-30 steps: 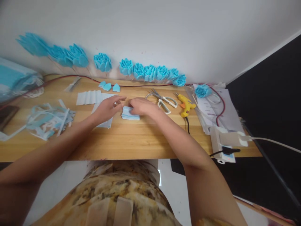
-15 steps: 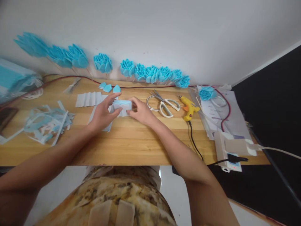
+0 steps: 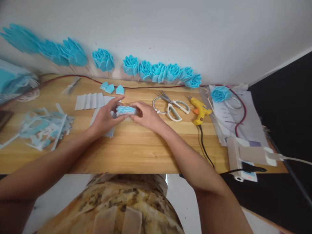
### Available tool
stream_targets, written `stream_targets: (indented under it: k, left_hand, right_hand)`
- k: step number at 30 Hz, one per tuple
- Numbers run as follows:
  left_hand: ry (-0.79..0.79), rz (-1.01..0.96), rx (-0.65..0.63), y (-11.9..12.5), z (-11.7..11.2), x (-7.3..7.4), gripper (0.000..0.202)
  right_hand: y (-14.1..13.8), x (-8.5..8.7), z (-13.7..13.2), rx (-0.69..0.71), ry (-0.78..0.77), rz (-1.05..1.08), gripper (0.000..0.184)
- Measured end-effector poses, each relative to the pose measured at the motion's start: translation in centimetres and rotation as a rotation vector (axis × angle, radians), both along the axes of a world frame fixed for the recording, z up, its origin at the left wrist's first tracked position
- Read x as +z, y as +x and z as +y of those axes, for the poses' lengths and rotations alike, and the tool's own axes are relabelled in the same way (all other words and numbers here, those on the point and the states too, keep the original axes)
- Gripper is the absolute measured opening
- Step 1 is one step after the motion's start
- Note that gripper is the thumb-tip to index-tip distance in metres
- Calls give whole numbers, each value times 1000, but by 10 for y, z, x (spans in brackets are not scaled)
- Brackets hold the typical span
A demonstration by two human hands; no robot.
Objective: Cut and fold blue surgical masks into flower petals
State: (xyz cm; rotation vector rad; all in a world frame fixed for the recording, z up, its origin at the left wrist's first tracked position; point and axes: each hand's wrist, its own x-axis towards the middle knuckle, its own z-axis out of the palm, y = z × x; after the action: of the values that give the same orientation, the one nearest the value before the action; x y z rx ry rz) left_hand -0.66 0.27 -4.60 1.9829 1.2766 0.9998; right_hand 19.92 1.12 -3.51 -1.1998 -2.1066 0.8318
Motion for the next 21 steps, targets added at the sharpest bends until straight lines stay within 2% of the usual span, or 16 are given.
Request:
stream_targets:
  k: [3, 10, 21]
  left_hand:
    - [9, 4, -4, -2, 2, 1, 61]
    - [40, 26, -58, -3, 2, 5, 26]
    - [14, 1, -49, -1, 2, 3, 21]
  right_hand:
    - [1, 1, 0, 0, 36, -28, 34]
    - [2, 1, 0, 3, -5, 6, 32]
    - [-2, -5, -1, 21, -10, 85, 31]
